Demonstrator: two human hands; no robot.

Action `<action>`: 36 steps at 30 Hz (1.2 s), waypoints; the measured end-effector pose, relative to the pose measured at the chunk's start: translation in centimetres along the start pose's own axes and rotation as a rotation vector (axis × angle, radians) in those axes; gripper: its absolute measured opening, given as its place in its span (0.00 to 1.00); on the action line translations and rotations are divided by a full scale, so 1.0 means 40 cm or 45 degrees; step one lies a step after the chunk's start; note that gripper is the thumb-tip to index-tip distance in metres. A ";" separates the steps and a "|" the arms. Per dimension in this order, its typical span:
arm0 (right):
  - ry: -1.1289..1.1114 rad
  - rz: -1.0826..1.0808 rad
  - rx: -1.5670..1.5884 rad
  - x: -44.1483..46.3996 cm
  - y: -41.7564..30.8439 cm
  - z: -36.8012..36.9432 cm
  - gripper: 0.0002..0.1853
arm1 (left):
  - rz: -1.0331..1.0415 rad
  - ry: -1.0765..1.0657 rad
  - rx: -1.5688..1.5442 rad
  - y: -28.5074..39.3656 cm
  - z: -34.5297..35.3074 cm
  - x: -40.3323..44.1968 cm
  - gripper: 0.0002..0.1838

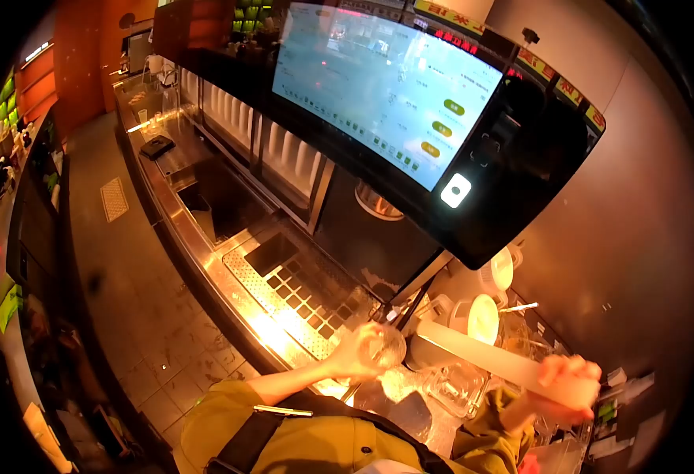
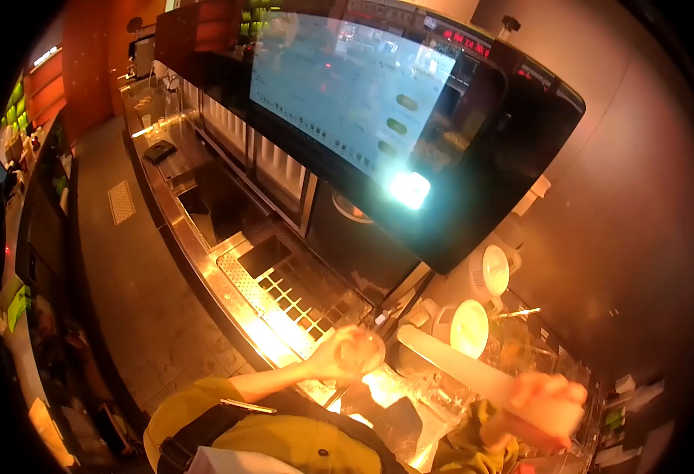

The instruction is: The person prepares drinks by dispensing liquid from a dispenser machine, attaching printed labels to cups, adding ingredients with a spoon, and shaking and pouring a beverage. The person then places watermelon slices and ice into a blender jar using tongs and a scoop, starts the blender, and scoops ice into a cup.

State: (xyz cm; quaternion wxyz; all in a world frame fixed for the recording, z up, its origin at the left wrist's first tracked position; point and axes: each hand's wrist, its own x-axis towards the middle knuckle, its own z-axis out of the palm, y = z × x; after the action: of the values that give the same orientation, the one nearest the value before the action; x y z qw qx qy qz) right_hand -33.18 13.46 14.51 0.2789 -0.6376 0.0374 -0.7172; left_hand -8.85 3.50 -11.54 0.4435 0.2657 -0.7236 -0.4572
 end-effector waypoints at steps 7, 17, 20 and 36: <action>-0.163 0.825 -0.179 -0.160 0.379 0.065 0.23 | -0.054 0.614 -0.443 -0.134 -0.193 0.163 0.43; -1.602 0.833 -1.132 -0.538 0.614 0.009 0.14 | 0.192 -0.191 -0.776 -0.003 -0.426 0.493 0.45; -1.886 0.700 -1.617 -0.595 0.589 0.025 0.14 | 0.061 -0.364 -0.752 0.042 -0.429 0.513 0.41; -0.147 -0.500 -2.447 0.216 0.512 0.394 0.15 | 0.241 -0.366 -0.652 0.053 -0.437 0.535 0.39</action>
State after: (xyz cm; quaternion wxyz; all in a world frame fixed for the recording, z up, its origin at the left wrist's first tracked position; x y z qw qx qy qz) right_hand -11.50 -2.90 16.74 -0.4814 -0.6220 0.4846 -0.3828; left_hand -3.30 -19.93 2.20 0.4295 0.0093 -0.6618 -0.6143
